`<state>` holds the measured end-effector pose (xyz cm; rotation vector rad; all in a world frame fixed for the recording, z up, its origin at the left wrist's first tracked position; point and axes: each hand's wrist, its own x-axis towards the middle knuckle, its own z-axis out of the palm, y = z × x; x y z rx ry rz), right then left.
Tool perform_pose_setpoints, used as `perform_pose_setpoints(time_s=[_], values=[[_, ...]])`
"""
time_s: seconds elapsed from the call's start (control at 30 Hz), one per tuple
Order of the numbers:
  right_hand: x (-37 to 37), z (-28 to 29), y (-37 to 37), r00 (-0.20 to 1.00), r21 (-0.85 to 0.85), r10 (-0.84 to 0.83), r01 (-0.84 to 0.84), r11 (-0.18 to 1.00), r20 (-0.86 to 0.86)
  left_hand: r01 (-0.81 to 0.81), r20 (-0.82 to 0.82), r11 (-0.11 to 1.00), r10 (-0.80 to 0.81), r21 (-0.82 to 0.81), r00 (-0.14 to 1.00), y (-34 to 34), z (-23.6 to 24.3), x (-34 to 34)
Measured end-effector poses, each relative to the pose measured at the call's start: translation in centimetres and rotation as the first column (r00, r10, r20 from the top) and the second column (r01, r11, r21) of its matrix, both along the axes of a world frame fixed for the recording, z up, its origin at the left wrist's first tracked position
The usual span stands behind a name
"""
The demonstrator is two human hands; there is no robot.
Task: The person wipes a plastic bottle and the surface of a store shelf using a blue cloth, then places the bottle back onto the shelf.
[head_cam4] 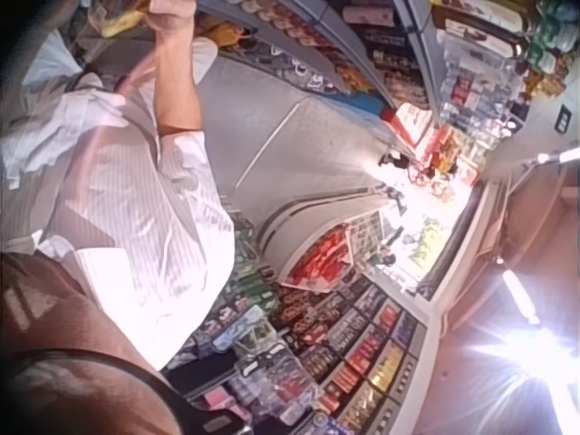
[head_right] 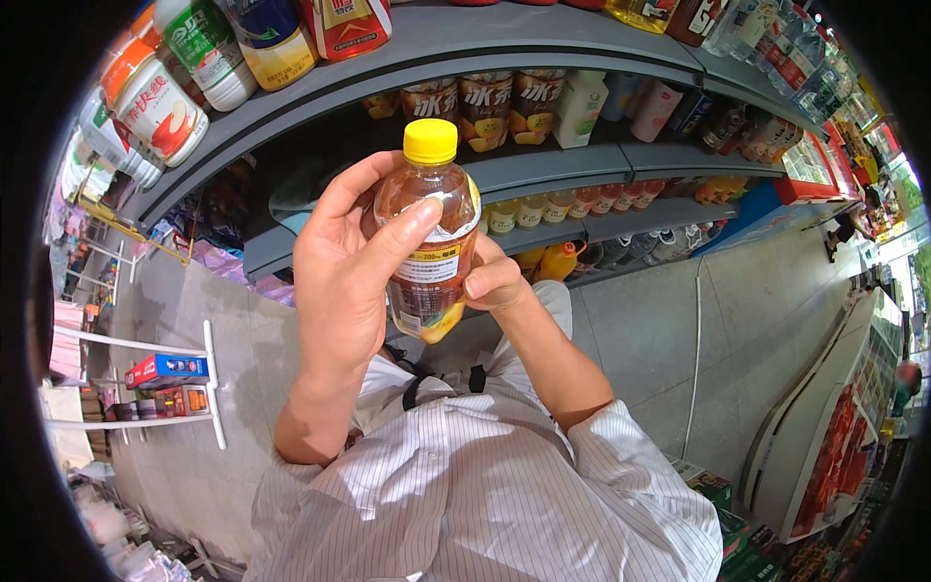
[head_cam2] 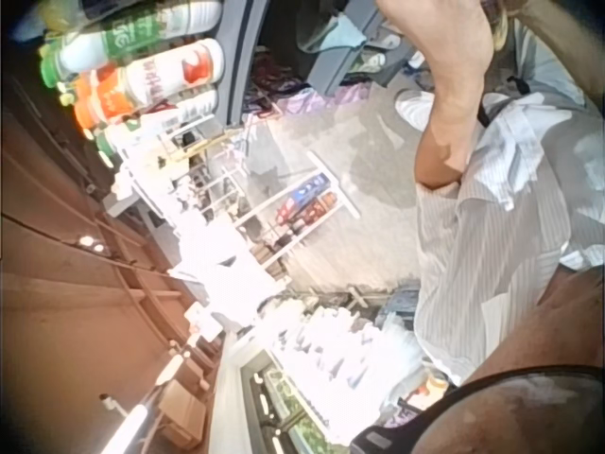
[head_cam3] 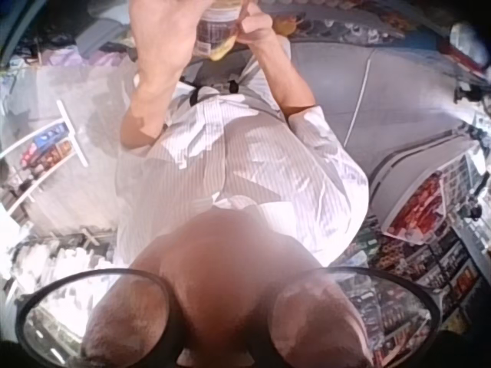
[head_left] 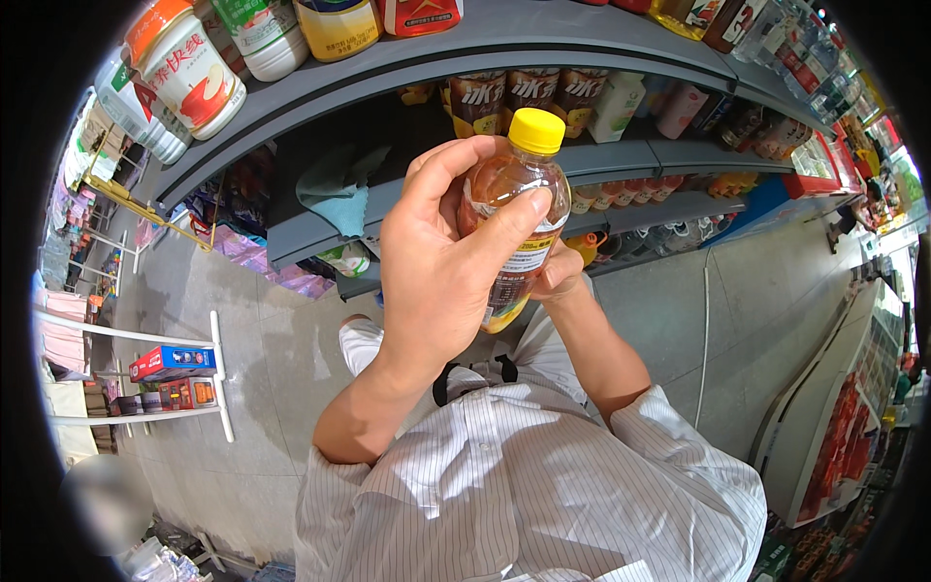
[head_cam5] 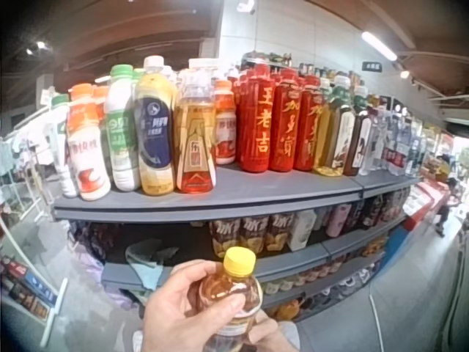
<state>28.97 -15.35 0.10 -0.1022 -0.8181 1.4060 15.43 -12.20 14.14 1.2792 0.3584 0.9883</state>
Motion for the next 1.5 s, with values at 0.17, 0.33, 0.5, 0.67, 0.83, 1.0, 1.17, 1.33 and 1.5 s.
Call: perform_pose_setpoints(time_s=[0.17,0.33,0.5,0.67,0.83,1.0,1.17,1.33,1.5], values=[[0.0,0.5,-0.3,0.999,0.024,0.011,-0.01,1.0,-0.043,-0.016,-0.009,0.999,0.016,0.044,1.0,0.2,-0.3,0.3],[0.4,0.3,-0.6,0.995,0.042,0.036,-0.033,0.999,-0.096,-0.024,-0.014,0.999,0.024,0.046,1.0,-0.2,-0.3,1.1],[0.7,0.4,-0.4,0.99,0.072,0.01,0.001,0.997,-0.14,-0.023,-0.027,0.997,0.025,0.067,0.999,-0.8,-0.1,1.6],[0.5,0.8,-0.9,0.988,0.067,-0.058,0.069,0.995,-0.146,-0.041,-0.013,0.995,0.042,0.088,0.999,-1.1,-0.3,1.8],[0.7,1.9,-1.8,0.977,-0.015,-0.206,0.207,0.978,0.048,-0.038,0.001,0.999,0.038,0.034,0.999,-1.1,0.0,1.8],[0.9,3.3,-1.9,0.865,-0.05,-0.354,0.396,0.917,0.356,-0.034,0.025,0.999,0.034,0.005,0.999,-0.2,0.3,1.5],[0.6,3.0,-1.4,0.861,-0.086,-0.306,0.369,0.925,0.407,0.013,0.058,0.998,-0.009,-0.063,0.998,1.2,-0.2,0.2],[0.5,1.8,0.5,0.898,-0.128,-0.178,0.247,0.96,0.403,0.072,0.095,0.991,-0.062,-0.11,0.994,3.9,-2.2,-1.8],[-0.4,2.2,3.9,0.796,-0.108,-0.226,0.341,0.934,0.562,-0.111,0.103,0.992,0.117,-0.065,0.988,6.7,-7.1,-2.2]])
